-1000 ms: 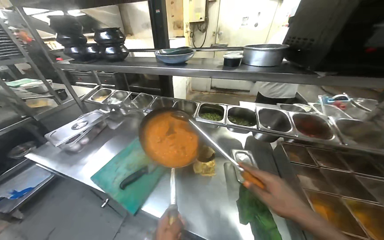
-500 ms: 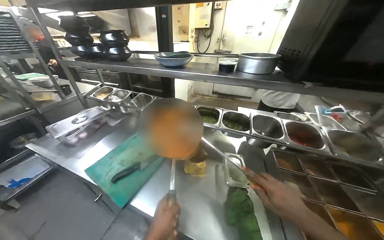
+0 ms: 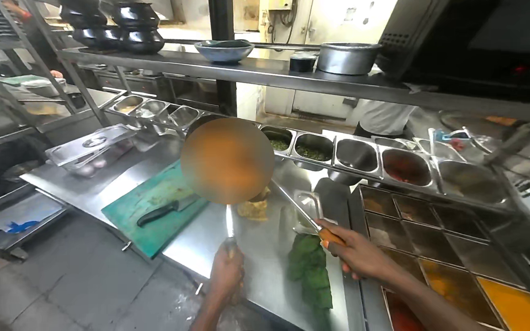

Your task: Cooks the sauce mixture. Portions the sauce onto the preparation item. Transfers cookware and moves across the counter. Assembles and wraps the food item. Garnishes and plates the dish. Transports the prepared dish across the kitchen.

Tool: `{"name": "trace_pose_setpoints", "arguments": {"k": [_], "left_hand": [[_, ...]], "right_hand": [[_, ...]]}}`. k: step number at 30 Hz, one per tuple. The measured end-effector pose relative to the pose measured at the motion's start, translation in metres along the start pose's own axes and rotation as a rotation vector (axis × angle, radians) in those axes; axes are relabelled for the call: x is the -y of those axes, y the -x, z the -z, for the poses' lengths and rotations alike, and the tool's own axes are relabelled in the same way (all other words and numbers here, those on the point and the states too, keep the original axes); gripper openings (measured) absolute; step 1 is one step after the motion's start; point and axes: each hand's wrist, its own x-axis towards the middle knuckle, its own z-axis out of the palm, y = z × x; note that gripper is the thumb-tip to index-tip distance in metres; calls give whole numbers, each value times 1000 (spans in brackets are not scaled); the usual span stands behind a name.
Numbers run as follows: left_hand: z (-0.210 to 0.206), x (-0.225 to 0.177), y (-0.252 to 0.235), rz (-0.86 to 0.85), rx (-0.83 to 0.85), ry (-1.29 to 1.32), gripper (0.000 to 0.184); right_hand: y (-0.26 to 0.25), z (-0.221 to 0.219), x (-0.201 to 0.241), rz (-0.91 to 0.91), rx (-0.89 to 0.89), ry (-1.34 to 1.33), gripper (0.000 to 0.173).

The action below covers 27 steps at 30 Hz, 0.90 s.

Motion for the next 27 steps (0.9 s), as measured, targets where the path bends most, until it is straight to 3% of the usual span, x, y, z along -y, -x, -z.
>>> {"name": "trace_pose_setpoints", "arguments": {"k": [9,19,27], "left_hand": [[2,12,-2,-7,-77,-171,36],[6,11,-2,-19,-96,-231,35],[5,15,-3,-33,-100,-245,38]], "right_hand": [[9,3,-20,93,4,138,57],[29,-2,-47,252,-225,560,58],[9,-26,-51,402,-476,652,54]]}}
